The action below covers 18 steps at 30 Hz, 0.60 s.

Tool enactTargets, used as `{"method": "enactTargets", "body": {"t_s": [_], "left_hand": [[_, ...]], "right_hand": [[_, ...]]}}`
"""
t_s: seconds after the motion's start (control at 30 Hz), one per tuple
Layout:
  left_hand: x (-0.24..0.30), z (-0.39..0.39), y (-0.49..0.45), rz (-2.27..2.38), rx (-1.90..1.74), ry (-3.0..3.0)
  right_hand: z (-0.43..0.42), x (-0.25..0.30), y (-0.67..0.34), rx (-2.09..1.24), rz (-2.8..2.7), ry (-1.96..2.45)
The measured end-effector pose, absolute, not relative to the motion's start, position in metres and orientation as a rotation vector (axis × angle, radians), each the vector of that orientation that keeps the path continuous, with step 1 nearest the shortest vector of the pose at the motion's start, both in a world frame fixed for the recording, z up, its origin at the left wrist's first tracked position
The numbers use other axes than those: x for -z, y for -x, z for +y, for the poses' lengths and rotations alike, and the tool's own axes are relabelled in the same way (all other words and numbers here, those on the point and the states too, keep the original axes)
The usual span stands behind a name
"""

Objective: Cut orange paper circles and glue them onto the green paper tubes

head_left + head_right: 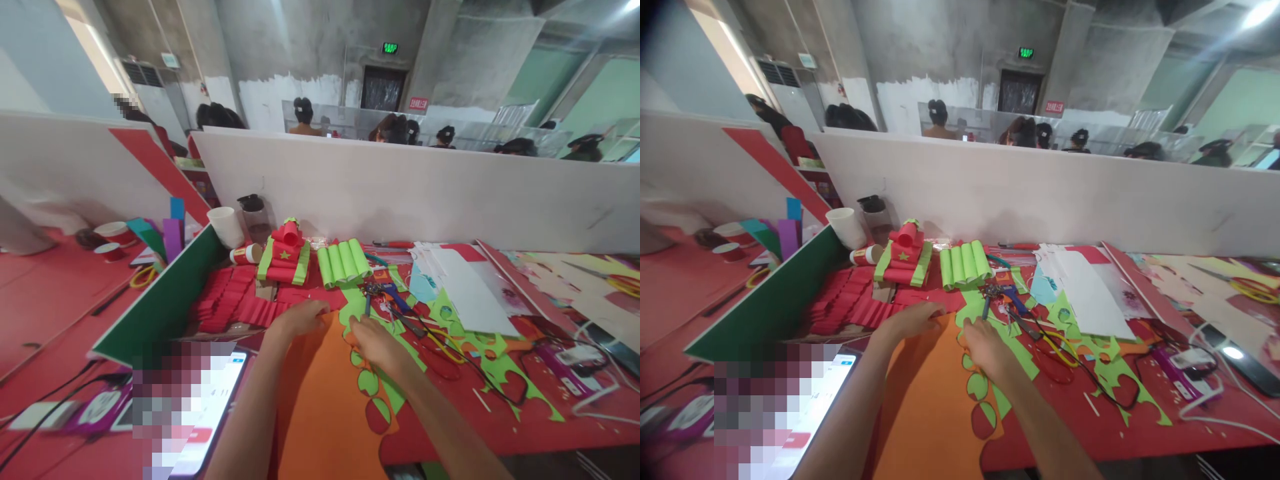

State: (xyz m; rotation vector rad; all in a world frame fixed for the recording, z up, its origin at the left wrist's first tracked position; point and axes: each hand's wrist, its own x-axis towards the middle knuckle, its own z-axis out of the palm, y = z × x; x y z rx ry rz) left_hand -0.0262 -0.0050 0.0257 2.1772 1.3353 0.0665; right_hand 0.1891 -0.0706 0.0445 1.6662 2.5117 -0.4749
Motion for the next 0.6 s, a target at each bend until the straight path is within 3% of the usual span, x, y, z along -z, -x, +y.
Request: {"method": "enactTargets", "body": {"t_s": [0.23,0.6], "left_hand": [[-0.025,-0.007,0.030,1.341,-0.074,-2.212],[-0.018,-0.002,0.008,1.335,-0.204,-2.375]], "right_hand": [[-0.056,-0.023,-0.209,0.586,2.563,-1.680],[-0.046,-0.019,-0.234,1.051,2.529,-1.997]]}}
